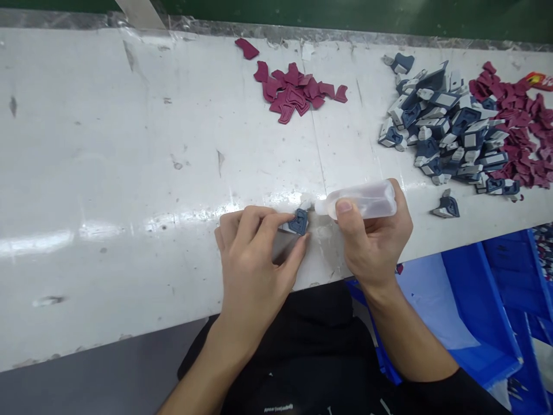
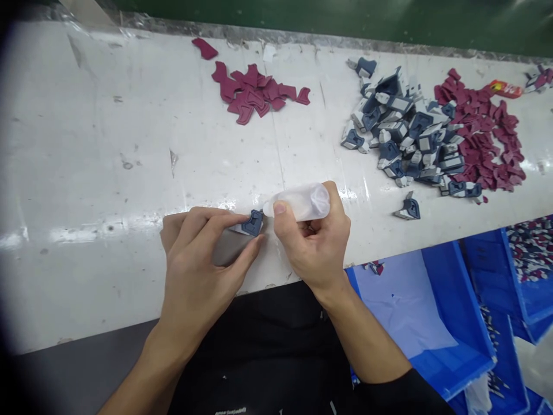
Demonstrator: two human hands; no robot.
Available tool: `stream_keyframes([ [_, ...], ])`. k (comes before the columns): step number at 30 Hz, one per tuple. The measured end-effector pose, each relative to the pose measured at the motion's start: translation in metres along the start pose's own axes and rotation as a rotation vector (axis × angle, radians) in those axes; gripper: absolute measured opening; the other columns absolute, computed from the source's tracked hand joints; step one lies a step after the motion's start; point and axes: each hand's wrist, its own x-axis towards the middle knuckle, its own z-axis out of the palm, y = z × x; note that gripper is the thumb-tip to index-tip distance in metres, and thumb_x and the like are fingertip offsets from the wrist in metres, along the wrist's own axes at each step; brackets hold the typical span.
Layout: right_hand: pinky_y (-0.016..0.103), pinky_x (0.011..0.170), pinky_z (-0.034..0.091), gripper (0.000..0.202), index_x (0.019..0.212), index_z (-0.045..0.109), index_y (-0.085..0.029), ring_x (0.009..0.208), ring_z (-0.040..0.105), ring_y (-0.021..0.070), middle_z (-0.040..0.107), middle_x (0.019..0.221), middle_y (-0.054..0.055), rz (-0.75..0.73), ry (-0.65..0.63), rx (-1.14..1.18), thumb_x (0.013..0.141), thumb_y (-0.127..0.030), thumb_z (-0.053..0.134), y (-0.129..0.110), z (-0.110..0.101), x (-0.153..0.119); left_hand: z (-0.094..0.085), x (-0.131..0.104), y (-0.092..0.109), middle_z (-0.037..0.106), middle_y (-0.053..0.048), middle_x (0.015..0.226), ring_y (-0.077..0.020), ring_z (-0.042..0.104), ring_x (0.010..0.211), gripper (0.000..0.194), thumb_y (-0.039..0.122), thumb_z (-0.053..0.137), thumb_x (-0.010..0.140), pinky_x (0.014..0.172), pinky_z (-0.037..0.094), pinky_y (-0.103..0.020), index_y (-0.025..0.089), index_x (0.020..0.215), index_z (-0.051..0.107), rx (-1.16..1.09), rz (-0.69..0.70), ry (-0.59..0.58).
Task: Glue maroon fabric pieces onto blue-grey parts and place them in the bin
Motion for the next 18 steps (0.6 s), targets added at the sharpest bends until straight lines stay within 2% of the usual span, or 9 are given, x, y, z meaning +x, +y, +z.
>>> stream_keyframes([
  [8, 0.033, 0.047, 0.036, 0.042, 0.084, 0.048, -0.03, 0.056, 0.046, 0.0167, 0.047, 0.067, -0.003, -0.066, 0.014, -0.084, 0.1, -0.049, 0.081, -0.002, -0.01, -0.005, 0.001, 0.0, -0.001, 0.074, -0.006, 0.108, -0.0297, 0.059, 0.109, 0.017, 0.024, 0.08, 0.101, 0.096, 0.048, -0.049, 0.026, 0.117, 0.073, -0.001, 0.019, 0.007],
  [18, 0.031, 0.043, 0.035, 0.037, 0.084, 0.051, -0.029, 0.052, 0.043, 0.0148, 0.047, 0.064, -0.004, -0.1, -0.083, -0.107, 0.101, -0.042, 0.081, -0.013, -0.016, -0.01, 0.001, -0.001, -0.001, 0.073, -0.005, 0.107, -0.0289, 0.057, 0.108, 0.016, 0.027, 0.079, 0.102, 0.095, 0.047, -0.048, 0.028, 0.117, 0.073, -0.014, 0.001, 0.005],
])
